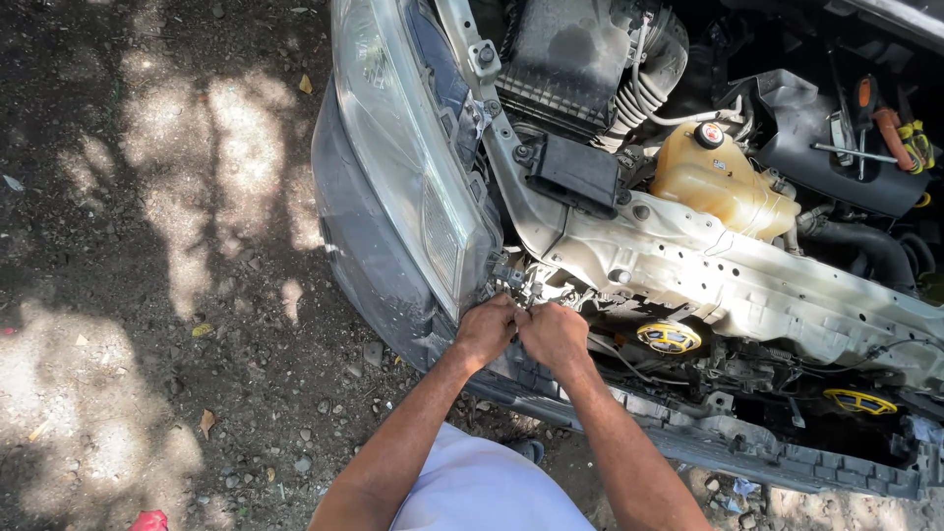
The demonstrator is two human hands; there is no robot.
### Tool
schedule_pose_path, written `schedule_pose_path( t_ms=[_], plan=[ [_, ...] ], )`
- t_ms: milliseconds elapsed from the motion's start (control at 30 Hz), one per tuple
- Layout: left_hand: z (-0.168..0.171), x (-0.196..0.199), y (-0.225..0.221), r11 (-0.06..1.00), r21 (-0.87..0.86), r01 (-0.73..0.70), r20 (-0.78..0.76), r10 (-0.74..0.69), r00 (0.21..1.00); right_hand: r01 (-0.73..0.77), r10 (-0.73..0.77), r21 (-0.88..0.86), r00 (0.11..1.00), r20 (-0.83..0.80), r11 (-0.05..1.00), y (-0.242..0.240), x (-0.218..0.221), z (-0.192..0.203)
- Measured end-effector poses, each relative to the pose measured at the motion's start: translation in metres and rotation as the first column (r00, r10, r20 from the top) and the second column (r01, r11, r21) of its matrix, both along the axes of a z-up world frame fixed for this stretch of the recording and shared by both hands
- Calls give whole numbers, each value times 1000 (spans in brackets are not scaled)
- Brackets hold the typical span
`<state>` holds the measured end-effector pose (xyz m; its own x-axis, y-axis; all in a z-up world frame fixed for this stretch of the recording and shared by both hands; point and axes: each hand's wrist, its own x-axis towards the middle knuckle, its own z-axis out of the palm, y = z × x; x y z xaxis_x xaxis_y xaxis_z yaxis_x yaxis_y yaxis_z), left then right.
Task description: Repairing or reassembling components of a vehicle's front end, specifically around the hood latch and bumper area.
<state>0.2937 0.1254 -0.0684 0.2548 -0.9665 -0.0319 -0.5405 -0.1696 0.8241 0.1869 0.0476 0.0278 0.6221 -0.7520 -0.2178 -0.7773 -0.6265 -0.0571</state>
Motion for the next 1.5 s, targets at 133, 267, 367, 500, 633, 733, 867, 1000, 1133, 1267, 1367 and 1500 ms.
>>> schedule_pose_path(
  t_ms=[133,267,367,500,633,733,867,1000,1133,1267,1367,1500],
  plan=[
    [-2,0,-1,1000,27,12,48,-13,999,253,-258,182,966,7,950,5,1,9],
    [10,3,4,997,-74,7,-22,-9,1000,-9,15,-104,998,60,995,14,-10,28],
    [1,1,2,989,-147,-6,-35,1,999,-220,296,-261,906,303,940,10,-17,25],
    [1,5,5,979,-203,13,-41,-22,999,-285,339,-339,935,109,897,8,-9,26],
    [24,2,5,988,-106,-113,-270,80,960,-273,310,-404,950,29,873,6,-9,18],
    [-9,0,-7,992,-117,-49,-72,41,997,-240,207,-265,967,-149,934,13,-1,25],
    [-15,-1,-4,988,-157,-1,7,2,1000,-270,233,-190,952,-197,944,9,1,-2],
    [-14,-1,-3,997,-71,18,-41,-21,999,136,-132,98,990,-45,986,11,1,21],
    [-2,1,-3,997,-76,31,-4,-31,999,-228,237,-80,964,124,970,11,-16,39],
    [-10,2,-5,985,-173,7,-27,-12,1000,-394,412,-215,910,43,894,-7,-19,24],
    [-1,4,3,993,-118,32,38,-27,999,-457,535,-401,838,104,794,-8,-15,23],
    [31,8,7,998,-62,2,-253,-17,967,-419,389,-256,907,-159,871,-2,-1,34]
  ],
)
